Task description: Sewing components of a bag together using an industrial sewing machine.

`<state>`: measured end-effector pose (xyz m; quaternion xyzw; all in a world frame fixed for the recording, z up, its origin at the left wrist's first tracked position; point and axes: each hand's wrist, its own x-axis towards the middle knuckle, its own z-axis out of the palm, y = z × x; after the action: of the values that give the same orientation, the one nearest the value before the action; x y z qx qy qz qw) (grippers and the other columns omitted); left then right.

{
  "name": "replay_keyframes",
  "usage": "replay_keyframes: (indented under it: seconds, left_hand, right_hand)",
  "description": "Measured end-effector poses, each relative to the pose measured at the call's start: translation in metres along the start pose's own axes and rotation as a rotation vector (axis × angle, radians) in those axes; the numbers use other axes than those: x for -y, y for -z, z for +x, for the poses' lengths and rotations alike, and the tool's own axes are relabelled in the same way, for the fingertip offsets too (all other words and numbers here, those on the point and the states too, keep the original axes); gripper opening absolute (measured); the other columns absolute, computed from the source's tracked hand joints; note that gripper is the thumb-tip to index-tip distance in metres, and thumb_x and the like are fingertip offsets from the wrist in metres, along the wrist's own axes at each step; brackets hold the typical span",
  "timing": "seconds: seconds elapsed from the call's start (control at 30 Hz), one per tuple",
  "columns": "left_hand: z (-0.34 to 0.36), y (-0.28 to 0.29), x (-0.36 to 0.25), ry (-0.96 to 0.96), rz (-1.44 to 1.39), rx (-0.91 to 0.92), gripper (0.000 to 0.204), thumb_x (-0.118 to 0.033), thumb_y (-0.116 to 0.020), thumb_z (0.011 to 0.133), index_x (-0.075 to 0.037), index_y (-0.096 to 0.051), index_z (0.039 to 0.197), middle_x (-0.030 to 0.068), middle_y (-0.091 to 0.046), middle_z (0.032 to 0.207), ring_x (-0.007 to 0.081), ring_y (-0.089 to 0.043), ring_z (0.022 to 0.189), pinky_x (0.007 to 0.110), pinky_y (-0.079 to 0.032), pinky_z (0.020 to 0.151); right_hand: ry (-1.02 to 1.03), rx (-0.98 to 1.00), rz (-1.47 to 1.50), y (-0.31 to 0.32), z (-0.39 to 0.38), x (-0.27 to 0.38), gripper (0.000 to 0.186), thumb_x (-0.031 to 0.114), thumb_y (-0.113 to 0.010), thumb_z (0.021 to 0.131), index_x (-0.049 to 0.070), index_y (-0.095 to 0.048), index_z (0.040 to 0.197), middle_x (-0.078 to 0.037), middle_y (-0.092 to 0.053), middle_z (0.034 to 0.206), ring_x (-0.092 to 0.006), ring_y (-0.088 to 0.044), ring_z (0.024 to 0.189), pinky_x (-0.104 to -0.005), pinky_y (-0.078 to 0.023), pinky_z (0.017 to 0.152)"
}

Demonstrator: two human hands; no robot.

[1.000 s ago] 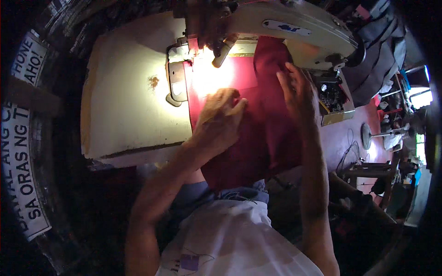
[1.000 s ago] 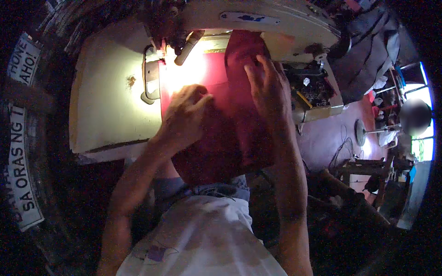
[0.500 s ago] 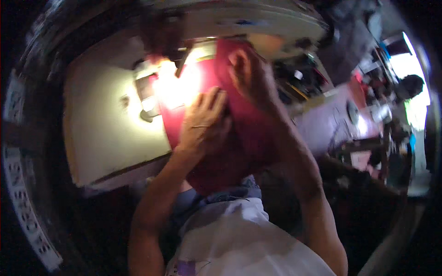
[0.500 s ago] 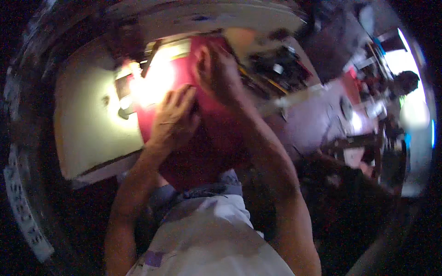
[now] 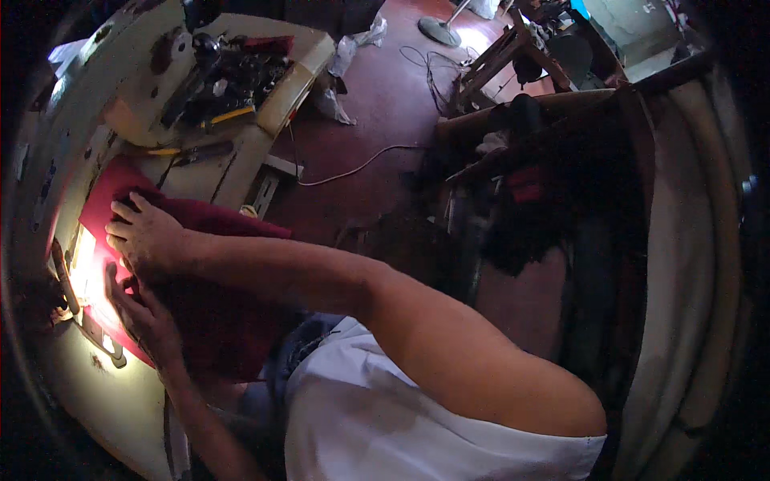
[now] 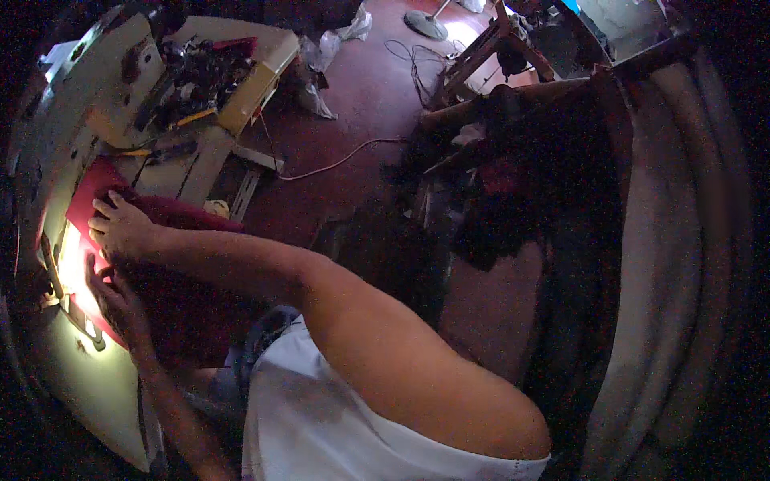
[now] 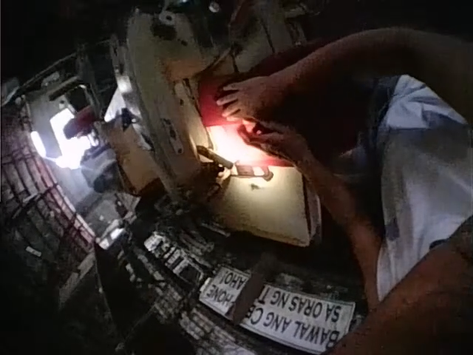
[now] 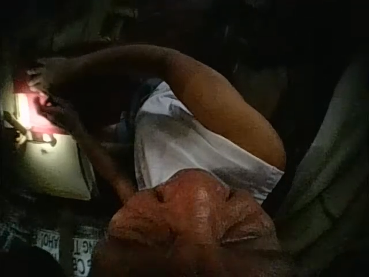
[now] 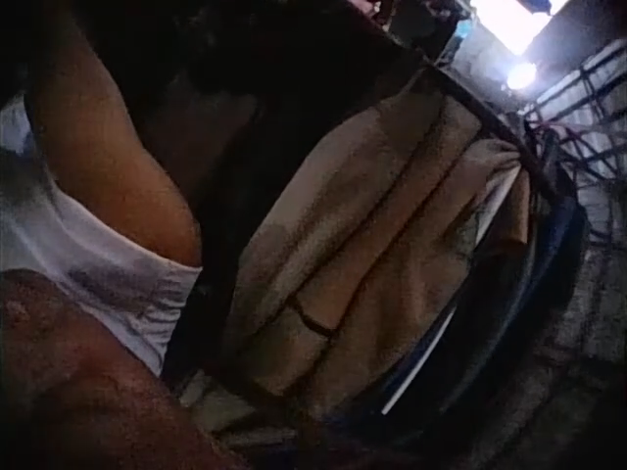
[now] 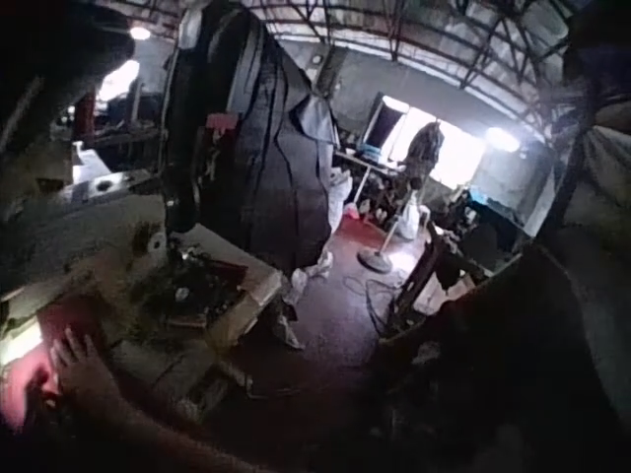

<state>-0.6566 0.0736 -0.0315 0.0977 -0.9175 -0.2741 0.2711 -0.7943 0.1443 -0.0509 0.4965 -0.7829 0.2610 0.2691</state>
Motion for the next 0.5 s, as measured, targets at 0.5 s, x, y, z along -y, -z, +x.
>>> replay_keyframes:
  seconds: [0.5]
  left_hand:
    - [0.009, 0.002, -0.001, -0.203, 0.346, 0.148, 0.041, -0.019, -0.054, 0.098, 0.0, -0.053, 0.134, 0.0174, -0.056, 0.135, 0.0362, -0.05, 0.123, 0.047, -0.038, 0.107]
  right_hand:
    - [-0.985, 0.496, -1.232, 0.448, -0.408, -0.067, 0.06, 0.018, -0.075, 0.078, 0.013, -0.058, 0.135, -0.016, -0.043, 0.149, -0.036, -0.039, 0.139, -0.0506, -0.036, 0.112]
